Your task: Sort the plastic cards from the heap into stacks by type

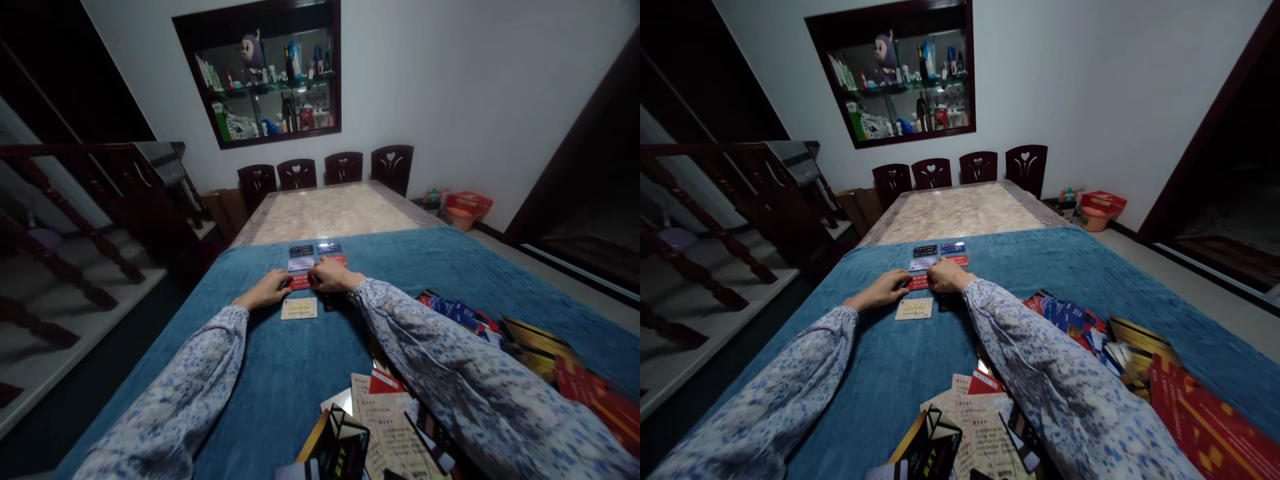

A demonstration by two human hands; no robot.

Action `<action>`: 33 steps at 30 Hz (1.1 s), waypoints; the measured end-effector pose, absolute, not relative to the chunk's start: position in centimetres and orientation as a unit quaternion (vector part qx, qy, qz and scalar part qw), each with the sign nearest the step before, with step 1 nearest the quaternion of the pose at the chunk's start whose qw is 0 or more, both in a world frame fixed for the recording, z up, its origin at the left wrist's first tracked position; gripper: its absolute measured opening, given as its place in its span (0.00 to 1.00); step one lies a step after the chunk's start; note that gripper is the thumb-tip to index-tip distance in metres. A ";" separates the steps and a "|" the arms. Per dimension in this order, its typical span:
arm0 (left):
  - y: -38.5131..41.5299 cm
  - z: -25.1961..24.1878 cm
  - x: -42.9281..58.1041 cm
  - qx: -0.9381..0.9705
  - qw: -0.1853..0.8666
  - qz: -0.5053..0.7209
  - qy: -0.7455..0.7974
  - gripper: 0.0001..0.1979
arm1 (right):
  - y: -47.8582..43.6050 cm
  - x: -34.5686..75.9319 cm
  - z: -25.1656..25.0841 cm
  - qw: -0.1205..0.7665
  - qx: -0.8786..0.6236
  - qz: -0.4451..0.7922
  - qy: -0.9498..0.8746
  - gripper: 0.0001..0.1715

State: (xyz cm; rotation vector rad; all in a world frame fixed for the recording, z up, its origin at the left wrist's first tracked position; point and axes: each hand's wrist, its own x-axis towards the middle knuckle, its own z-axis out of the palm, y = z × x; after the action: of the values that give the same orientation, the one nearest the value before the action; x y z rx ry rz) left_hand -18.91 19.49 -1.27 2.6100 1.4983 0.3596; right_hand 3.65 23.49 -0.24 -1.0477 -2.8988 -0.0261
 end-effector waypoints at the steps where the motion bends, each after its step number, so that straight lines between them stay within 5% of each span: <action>1: 19.6 -1.2 -18.9 0.860 0.054 0.119 0.494 0.11 | 23.5 3.6 -0.2 0.028 -0.339 -0.008 -0.940 0.16; 12: 19.8 -1.1 -18.9 0.861 0.041 0.092 0.498 0.15 | 23.2 3.7 0.7 0.013 -0.327 -0.021 -0.945 0.15; 21: 18.8 -1.0 -18.8 0.868 0.064 0.124 0.477 0.20 | 22.6 5.1 1.7 0.024 -0.316 -0.042 -0.948 0.25; 33: 14.9 0.6 -15.3 0.909 -0.063 0.190 0.365 0.20 | 20.0 11.8 3.1 0.061 -0.326 -0.033 -0.943 0.22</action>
State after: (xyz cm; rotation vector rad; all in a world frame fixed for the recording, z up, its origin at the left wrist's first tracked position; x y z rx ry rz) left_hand -15.25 14.91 0.65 2.9762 1.1951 0.6233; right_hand 11.78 20.00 3.12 -0.9869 -2.8517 -0.1000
